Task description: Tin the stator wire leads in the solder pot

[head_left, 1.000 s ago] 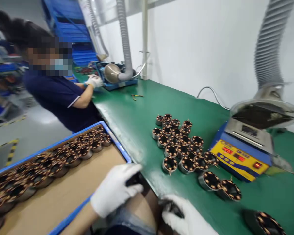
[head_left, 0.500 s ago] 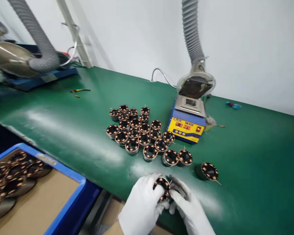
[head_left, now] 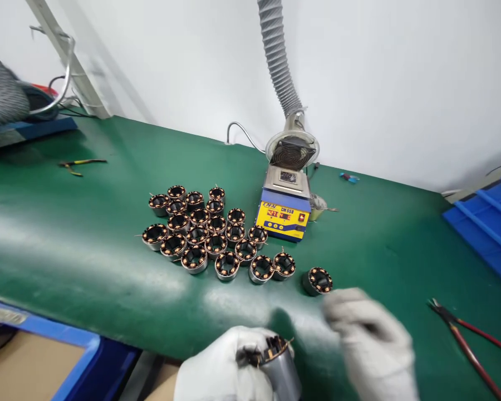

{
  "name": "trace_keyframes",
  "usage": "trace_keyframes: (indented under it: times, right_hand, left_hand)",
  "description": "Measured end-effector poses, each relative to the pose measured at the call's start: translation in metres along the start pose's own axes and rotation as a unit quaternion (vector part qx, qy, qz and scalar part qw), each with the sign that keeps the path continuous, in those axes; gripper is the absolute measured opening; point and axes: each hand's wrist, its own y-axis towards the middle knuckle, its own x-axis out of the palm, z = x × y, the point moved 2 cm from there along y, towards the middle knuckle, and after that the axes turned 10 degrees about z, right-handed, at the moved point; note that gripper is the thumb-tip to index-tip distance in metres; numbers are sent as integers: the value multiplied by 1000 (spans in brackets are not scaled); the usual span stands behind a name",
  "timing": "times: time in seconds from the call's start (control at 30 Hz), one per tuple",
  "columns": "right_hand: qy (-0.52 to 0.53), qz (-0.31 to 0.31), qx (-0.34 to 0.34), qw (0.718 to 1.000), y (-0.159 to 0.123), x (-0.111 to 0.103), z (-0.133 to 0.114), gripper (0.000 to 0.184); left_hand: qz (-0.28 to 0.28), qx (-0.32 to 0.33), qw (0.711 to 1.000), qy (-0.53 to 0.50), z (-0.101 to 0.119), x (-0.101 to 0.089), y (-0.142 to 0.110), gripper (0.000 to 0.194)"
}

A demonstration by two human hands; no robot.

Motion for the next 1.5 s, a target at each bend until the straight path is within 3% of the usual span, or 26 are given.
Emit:
trace_keyframes:
  times: [0.07, 0.1, 0.2, 0.3, 0.33, 0.4, 0.5, 0.57, 0.63, 0.73, 0.87, 0.93, 1.0, 1.03, 1.1, 1.13, 1.2, 1.3, 1.43, 1.5]
  right_hand:
    - [81, 83, 40, 992, 7, -12, 0, 9]
    - [90, 77, 76, 990, 7, -13, 3, 12]
    - [69, -26, 258, 963, -8, 5, 23, 19]
    - [171, -115, 391, 897, -36, 34, 37, 51]
    - [212, -130, 417, 874, -44, 42, 39, 53]
    - [270, -115, 469, 833, -56, 51, 43, 44]
    - [326, -14, 541, 775, -65, 51, 50, 35]
    - [338, 24, 546, 766, -66, 48, 53, 34]
    - [336, 25, 527, 780, -64, 47, 54, 31]
    - [343, 9, 499, 796, -61, 50, 48, 34]
    - [361, -51, 508, 781, -61, 55, 39, 39]
    - [377, -82, 521, 761, -61, 54, 38, 42]
    - [387, -86, 535, 746, -61, 51, 40, 46]
    - [388, -79, 545, 739, -61, 50, 41, 45]
    - [384, -54, 564, 729, -62, 48, 44, 40]
    - [384, -39, 567, 728, -63, 48, 45, 36]
    - [389, -21, 557, 734, -63, 51, 45, 30]
    - [393, -53, 520, 756, -62, 59, 41, 23]
    - [390, -88, 529, 748, -59, 61, 35, 35]
    - [388, -79, 537, 745, -59, 60, 36, 38]
  left_hand:
    - [-2, -2, 1000, -24, 3, -4, -2, 33]
    - [9, -2, 999, -33, 6, -7, -2, 29]
    - [64, 9, 998, -22, 15, -17, 3, 24]
    - [47, 92, 990, 96, 23, -20, 12, 24]
    - [47, 119, 981, 145, 24, -20, 14, 23]
    - [89, 143, 961, 221, 22, -18, 15, 24]
    - [150, 187, 925, 295, 17, -11, 8, 67]
    - [161, 238, 895, 341, 18, -6, 2, 90]
    - [170, 252, 888, 346, 22, -4, 2, 76]
    - [192, 244, 909, 278, 31, -6, 12, 23]
    - [236, 160, 948, 138, 38, -17, 26, 23]
    - [272, 122, 952, 73, 39, -24, 24, 27]
    - [253, 114, 957, 82, 40, -28, 19, 21]
    - [222, 112, 961, 121, 40, -28, 16, 27]
    - [141, 120, 960, 212, 39, -23, 13, 61]
    - [113, 131, 956, 238, 39, -19, 12, 69]
    - [105, 160, 955, 227, 41, -11, 15, 50]
    - [184, 151, 961, 141, 45, -7, 24, 18]
    - [326, 75, 942, -33, 45, -17, 25, 18]
    - [302, 19, 950, -73, 43, -18, 23, 17]
